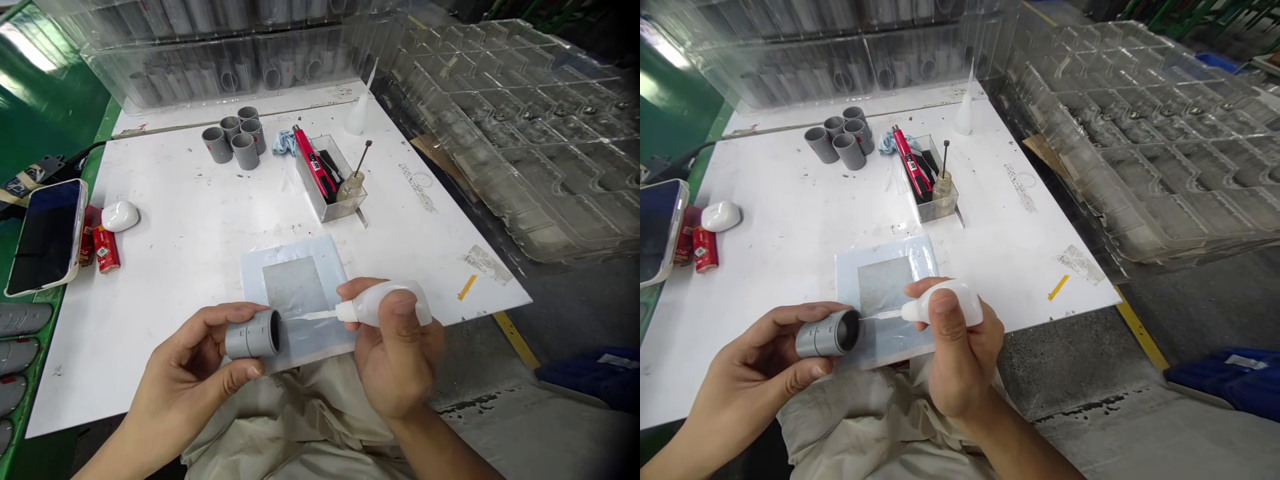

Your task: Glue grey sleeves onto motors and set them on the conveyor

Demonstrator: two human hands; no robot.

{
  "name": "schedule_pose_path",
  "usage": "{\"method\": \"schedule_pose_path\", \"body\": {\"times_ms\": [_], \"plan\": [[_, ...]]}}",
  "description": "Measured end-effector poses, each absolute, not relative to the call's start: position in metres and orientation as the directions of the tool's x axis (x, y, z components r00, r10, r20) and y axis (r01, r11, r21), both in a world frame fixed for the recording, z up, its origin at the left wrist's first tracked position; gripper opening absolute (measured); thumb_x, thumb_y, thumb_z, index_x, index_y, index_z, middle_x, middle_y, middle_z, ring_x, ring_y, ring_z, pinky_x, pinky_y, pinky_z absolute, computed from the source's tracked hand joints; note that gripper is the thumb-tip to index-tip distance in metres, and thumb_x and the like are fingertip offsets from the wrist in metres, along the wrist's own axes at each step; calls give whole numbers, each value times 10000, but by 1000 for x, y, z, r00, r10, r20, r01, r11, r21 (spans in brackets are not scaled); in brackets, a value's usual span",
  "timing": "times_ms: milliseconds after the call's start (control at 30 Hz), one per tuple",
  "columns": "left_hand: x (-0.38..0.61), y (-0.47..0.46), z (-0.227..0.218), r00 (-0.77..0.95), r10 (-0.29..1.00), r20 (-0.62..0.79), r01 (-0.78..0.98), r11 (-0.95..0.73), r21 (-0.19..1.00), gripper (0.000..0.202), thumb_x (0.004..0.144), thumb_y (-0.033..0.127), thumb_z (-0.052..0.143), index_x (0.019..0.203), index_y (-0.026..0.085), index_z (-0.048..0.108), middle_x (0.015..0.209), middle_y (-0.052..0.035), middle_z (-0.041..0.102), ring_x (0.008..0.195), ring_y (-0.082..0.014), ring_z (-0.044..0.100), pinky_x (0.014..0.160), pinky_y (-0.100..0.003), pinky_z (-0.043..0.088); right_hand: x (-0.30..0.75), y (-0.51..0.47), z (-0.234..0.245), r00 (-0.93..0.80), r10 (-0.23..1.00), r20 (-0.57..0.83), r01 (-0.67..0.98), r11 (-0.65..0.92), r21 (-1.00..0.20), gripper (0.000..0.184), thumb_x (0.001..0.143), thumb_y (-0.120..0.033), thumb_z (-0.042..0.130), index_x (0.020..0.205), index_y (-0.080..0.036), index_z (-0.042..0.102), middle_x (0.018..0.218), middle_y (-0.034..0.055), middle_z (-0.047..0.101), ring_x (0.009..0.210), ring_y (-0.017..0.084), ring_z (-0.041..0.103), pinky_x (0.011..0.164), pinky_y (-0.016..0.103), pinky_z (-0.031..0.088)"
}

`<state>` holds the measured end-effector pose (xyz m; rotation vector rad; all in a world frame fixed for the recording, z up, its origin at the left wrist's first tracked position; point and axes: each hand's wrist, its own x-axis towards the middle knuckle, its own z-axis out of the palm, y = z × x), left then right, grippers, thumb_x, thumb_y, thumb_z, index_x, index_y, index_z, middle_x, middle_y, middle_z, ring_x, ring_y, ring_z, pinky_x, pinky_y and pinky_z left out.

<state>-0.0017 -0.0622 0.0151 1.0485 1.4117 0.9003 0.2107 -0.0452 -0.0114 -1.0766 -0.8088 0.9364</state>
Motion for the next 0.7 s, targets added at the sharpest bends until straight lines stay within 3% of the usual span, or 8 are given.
{"method": "schedule_pose_path", "body": {"times_ms": [333, 500, 700], "plan": [[-7, -62, 10, 48, 957, -285, 119, 278, 953, 286, 827, 315, 941, 1058, 315, 771, 1306, -19, 796, 1133, -198, 750, 860, -205, 619, 206, -41, -10, 396, 914, 87, -228, 189, -955, 370, 1051, -520, 682, 854, -253, 847, 809, 40, 788, 630, 188, 659, 565, 348, 513], [-14, -61, 2, 121, 973, -199, 168, 177, 970, 301, 830, 250, 936, 1068, 326, 767, 1305, -18, 800, 1175, -193, 748, 896, -180, 621, 206, -40, -9, 400, 912, 91, -204, 185, -961, 388, 1054, -520, 678, 849, -236, 844, 818, 37, 797, 641, 177, 671, 563, 321, 529], [-11, -61, 5, 75, 977, -200, 168, 186, 968, 265, 855, 244, 913, 1058, 312, 758, 1311, -19, 792, 1157, -179, 755, 865, -162, 633, 207, -40, -10, 380, 920, 98, -181, 178, -967, 370, 1060, -501, 687, 855, -234, 842, 834, 24, 801, 642, 150, 656, 576, 288, 529]]}}
